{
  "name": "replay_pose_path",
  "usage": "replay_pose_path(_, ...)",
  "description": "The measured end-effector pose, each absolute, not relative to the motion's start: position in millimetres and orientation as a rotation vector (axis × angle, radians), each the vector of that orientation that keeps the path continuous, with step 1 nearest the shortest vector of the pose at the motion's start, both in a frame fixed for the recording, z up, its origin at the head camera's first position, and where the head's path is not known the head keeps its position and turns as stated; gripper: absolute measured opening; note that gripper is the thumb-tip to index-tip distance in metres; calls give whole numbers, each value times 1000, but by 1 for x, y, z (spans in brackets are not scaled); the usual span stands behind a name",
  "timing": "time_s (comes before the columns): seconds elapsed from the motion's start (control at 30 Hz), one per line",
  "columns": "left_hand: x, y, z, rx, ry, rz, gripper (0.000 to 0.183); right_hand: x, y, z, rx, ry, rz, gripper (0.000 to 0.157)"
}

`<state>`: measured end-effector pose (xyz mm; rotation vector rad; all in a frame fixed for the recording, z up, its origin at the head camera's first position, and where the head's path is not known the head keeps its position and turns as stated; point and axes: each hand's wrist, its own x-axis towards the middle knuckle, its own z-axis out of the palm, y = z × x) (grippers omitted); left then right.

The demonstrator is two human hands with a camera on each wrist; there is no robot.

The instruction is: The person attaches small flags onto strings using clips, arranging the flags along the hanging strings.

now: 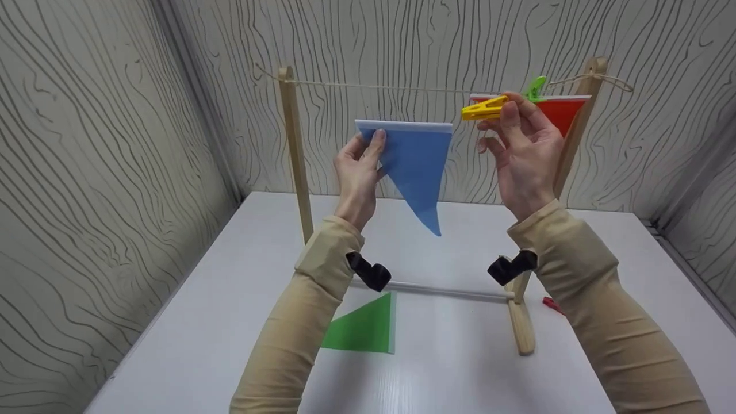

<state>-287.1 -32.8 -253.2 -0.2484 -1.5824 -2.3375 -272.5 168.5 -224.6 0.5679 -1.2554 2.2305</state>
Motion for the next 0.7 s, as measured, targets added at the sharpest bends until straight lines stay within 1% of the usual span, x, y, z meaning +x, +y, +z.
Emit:
replay_pose_path(0.13,-288,-32,-249,-248,-1570,-2323,31,-272,163,-219,568,-1278,2203,26)
replay_pose_path(0.37,-288,-29,-243,-247,-1583,-2312,31,-273,151,-208,599,-1323,2227,31)
replay_pose_path(0.53,-288,-28,-239,-247,-1589,-2304,32,-276,146,-201,623,-1373,2092,24)
replay_pose_path(0.7,-289,-28,-238,-240,-1592,-2295,31,-282,141,-196,645,-1422,1946,22)
